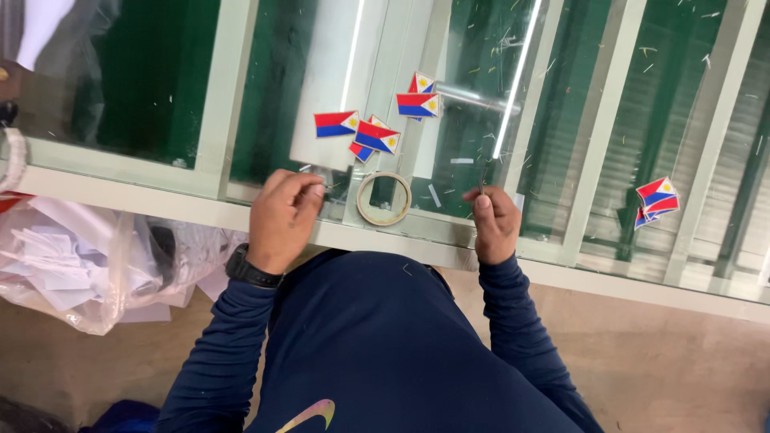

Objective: The person uses pliers to trim the edges of small Philippine flag stickers. They repeatedly adjust the sticker and pull away excess material with the pliers while working at a glass-fronted workstation.

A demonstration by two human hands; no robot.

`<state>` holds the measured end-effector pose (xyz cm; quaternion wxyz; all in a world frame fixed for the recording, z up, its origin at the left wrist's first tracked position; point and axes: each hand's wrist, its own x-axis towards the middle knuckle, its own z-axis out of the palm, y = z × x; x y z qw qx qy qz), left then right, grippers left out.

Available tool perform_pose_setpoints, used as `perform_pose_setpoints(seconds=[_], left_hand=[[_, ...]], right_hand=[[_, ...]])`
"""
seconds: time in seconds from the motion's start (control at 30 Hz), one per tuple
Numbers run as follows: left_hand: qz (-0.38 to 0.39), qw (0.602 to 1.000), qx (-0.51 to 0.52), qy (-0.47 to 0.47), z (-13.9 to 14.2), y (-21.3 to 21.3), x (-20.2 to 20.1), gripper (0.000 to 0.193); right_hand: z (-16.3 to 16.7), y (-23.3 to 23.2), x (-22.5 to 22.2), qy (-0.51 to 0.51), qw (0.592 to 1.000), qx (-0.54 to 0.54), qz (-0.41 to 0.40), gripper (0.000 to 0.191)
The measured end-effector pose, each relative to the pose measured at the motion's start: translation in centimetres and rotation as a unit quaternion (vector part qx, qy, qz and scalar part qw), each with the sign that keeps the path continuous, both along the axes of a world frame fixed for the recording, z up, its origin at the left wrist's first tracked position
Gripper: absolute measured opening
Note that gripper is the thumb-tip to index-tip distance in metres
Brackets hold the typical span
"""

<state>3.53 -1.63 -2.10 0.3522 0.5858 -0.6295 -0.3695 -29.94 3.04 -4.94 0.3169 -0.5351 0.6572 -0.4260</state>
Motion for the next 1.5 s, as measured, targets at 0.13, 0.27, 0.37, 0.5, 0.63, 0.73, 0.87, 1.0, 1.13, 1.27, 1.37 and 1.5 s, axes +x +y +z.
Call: perform_pose_setpoints(seconds=[0.13,0.27,0.37,0.5,0.63,0.73,0.87,1.0,1.13,1.27,1.37,1.5], left_hand=[[-0.092,0.986,-0.088,-0.105,-0.8,0.2,-2.8,0.023],[-0.237,0.944,-0.179,-0.141,-1.1,-0.1,-3.8,0.031],[-0.267,0.949,-0.158,-0.063,-0.8,-0.3,-3.9,0.018],[-0.314,0.948,-0.051,0.033,-0.3,-0.2,-4.4,0.019],[-0.392,0.897,-0.186,-0.088,-0.1,-0.7,-6.4,0.016],[-0.372,0.898,-0.232,-0.029,-0.2,-1.6,-7.0,0.030],[-0.201,0.957,-0.182,-0.100,-0.4,-4.2,-5.6,0.016],[-0.056,0.965,-0.151,-0.207,-0.7,-7.0,-4.8,0.033],[-0.096,0.952,-0.131,-0.258,-1.1,-8.8,-6.4,0.048],[-0.056,0.979,-0.109,-0.166,-1.2,-8.9,-7.2,0.026],[-0.048,0.996,-0.057,-0.056,-1.0,-8.0,-6.7,0.017],[-0.096,0.989,-0.083,0.072,0.8,-6.1,-6.1,0.013]], right_hand=[[0.0,-1.0,0.6,-0.010,0.996,-0.037,0.084,0.044],[-0.1,0.1,2.1,-0.100,0.988,0.073,0.090,0.049],[-0.8,0.7,2.9,-0.269,0.952,0.043,0.141,0.050],[-1.4,1.3,2.7,-0.411,0.903,0.022,0.123,0.050],[-1.3,0.9,1.7,-0.308,0.950,0.056,0.017,0.043],[-0.8,0.9,0.7,-0.256,0.965,0.055,-0.016,0.040],[-0.6,1.4,0.1,-0.113,0.992,0.055,-0.027,0.033],[-0.9,1.6,1.3,-0.030,0.996,0.078,-0.013,0.025],[-0.6,0.9,2.8,-0.007,0.994,0.102,0.042,0.023],[0.0,0.4,3.0,0.038,0.995,0.036,0.084,0.023],[0.0,0.5,2.4,-0.005,0.997,0.046,0.061,0.024],[-0.3,-0.4,1.8,-0.266,0.962,0.046,0.046,0.036]])
